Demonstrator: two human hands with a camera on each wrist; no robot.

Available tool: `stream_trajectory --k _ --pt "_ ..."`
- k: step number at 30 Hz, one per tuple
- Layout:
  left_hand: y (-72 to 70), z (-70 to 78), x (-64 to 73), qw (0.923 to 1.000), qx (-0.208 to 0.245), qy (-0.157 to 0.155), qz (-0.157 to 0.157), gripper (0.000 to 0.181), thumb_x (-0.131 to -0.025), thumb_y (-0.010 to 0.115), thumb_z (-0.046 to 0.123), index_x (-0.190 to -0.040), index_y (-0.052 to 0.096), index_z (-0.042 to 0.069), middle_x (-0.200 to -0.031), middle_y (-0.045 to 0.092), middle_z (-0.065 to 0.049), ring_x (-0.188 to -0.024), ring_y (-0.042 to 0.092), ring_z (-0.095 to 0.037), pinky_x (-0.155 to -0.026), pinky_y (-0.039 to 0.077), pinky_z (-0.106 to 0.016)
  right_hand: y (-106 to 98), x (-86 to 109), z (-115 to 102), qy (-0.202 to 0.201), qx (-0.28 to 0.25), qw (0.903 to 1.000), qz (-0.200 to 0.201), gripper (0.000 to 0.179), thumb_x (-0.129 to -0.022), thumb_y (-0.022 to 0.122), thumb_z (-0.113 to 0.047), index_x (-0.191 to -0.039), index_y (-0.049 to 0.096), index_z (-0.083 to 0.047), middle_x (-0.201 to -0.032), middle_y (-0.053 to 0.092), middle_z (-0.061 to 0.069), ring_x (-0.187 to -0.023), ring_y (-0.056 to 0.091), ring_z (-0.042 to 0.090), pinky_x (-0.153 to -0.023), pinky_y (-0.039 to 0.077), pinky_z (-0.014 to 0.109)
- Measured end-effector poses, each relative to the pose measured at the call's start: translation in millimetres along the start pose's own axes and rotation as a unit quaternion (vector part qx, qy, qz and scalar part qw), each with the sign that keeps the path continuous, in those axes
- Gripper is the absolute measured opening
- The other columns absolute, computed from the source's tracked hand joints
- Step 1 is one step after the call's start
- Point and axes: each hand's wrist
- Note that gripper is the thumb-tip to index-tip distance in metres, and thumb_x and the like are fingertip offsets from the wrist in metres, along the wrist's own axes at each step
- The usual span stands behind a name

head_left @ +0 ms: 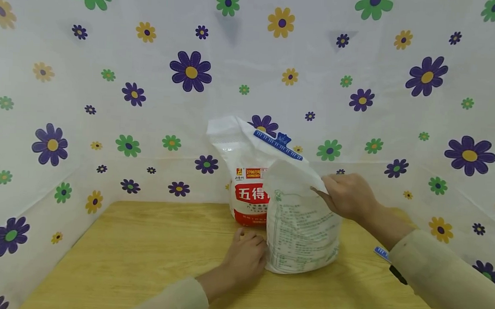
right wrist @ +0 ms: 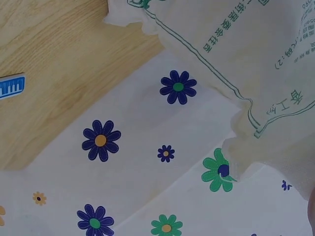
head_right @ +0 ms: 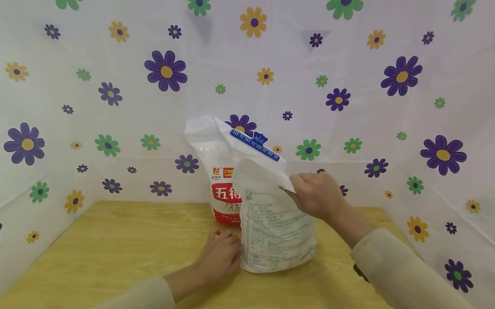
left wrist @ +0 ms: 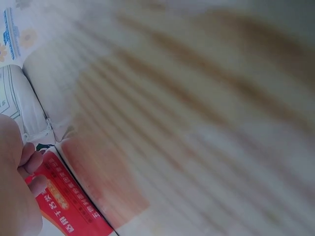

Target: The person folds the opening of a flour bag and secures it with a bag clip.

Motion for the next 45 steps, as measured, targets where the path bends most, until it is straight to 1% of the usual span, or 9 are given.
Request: stream_trajectory --k 10,16,26,28,30,34,39,42,45 --pt "-6.5 -17.4 17.5 0.9997 0.009 0.02 0.007 0.018 -0.093 0.058 0.025 -0.102 0.071 0.016 -0.103 0.069 0.005 -0.101 0.055 -0.016 -0.097 0.033 -0.048 2.7 -11.4 2.4 -0.014 0.008 0.9999 -0.003 0.055 -0.108 0.033 -0.044 -0.072 0.054 -0.007 -0.049 0.041 -0.001 -0.038 0.038 0.01 -0.04 0.025 0.018" --pt "-9.2 -31.7 24.1 0.9994 0.027 0.021 0.005 0.016 -0.093 0.058 0.023 -0.099 0.071 0.016 -0.102 0.069 0.005 -0.1 0.054 -0.016 -0.097 0.031 -0.049 1.2 -33.4 7.9 -0.032 0.01 0.9992 -0.023 0.057 -0.108 0.031 -0.044 -0.077 0.057 -0.003 -0.051 0.045 0.003 -0.038 0.041 0.014 -0.04 0.027 0.019" --pt "-11.1 -56.3 34.2 0.9991 0.005 0.025 0.034 0.014 -0.092 0.061 0.023 -0.098 0.072 0.016 -0.103 0.07 0.005 -0.098 0.054 -0.016 -0.095 0.032 -0.05 5.5 -71.5 9.6 -0.066 0.01 0.9975 -0.024 0.057 -0.108 0.028 -0.042 -0.07 0.051 -0.006 -0.051 0.044 0.004 -0.039 0.037 0.013 -0.041 0.023 0.02" --pt "-12.0 -61.2 36.2 0.9993 0.005 0.022 0.031 0.015 -0.093 0.061 0.024 -0.099 0.072 0.016 -0.103 0.07 0.005 -0.098 0.054 -0.016 -0.095 0.032 -0.05 7.4 -76.6 10.2 -0.077 0.008 0.9968 -0.019 0.054 -0.108 0.033 -0.04 -0.071 0.051 -0.005 -0.052 0.045 0.004 -0.04 0.038 0.013 -0.041 0.024 0.02" --pt "-12.6 -65.1 38.4 0.9995 0.004 0.014 0.027 0.014 -0.094 0.06 0.024 -0.099 0.072 0.017 -0.103 0.07 0.005 -0.099 0.054 -0.016 -0.095 0.031 -0.05 10.4 -83.7 10.4 -0.088 0.009 0.996 -0.014 0.045 -0.105 0.049 -0.035 -0.073 0.053 -0.005 -0.053 0.046 0.004 -0.041 0.039 0.014 -0.041 0.026 0.021" --pt "-14.9 -68.1 42.9 0.9995 0.022 -0.01 0.018 0.014 -0.096 0.058 0.023 -0.099 0.071 0.018 -0.102 0.067 0.004 -0.1 0.054 -0.018 -0.093 0.032 -0.048 16.9 -102.3 6.9 -0.104 0.022 0.9943 -0.01 0.032 -0.089 0.076 -0.023 -0.076 0.054 -0.004 -0.058 0.051 0.005 -0.045 0.044 0.015 -0.042 0.032 0.023" --pt "-20.8 -64.7 43.4 0.9963 0.076 -0.039 0.009 0.018 -0.098 0.052 0.021 -0.101 0.068 0.017 -0.106 0.066 0.003 -0.105 0.055 -0.018 -0.093 0.031 -0.048 22.0 -122.4 -2.3 -0.1 0.03 0.9945 -0.013 0.033 -0.086 0.079 -0.028 -0.081 0.057 -0.004 -0.064 0.058 0.006 -0.05 0.05 0.017 -0.045 0.04 0.024" --pt "-32.5 -64.4 42.2 0.9928 0.097 -0.053 0.045 0.015 -0.093 0.054 0.016 -0.1 0.066 0.016 -0.104 0.066 0.004 -0.106 0.056 -0.019 -0.094 0.031 -0.049 18.8 -128.8 -5.3 -0.076 0.008 0.9956 -0.053 0.035 -0.089 0.075 -0.037 -0.092 0.062 -0.005 -0.073 0.063 0.007 -0.059 0.058 0.019 -0.053 0.048 0.027" --pt "-50.6 -66.5 39.0 0.9864 0.098 -0.052 0.121 0.012 -0.088 0.059 0.011 -0.098 0.066 0.013 -0.098 0.067 0.002 -0.1 0.059 -0.021 -0.092 0.035 -0.05 11.3 -126.2 -1.7 -0.032 -0.015 0.993 -0.113 0.043 -0.09 0.072 -0.044 -0.107 0.064 -0.005 -0.086 0.069 0.007 -0.074 0.065 0.023 -0.068 0.055 0.034"
Point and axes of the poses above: each hand's wrist, its own x-axis away from the middle knuckle, its own y-axis out of the palm, z = x × y
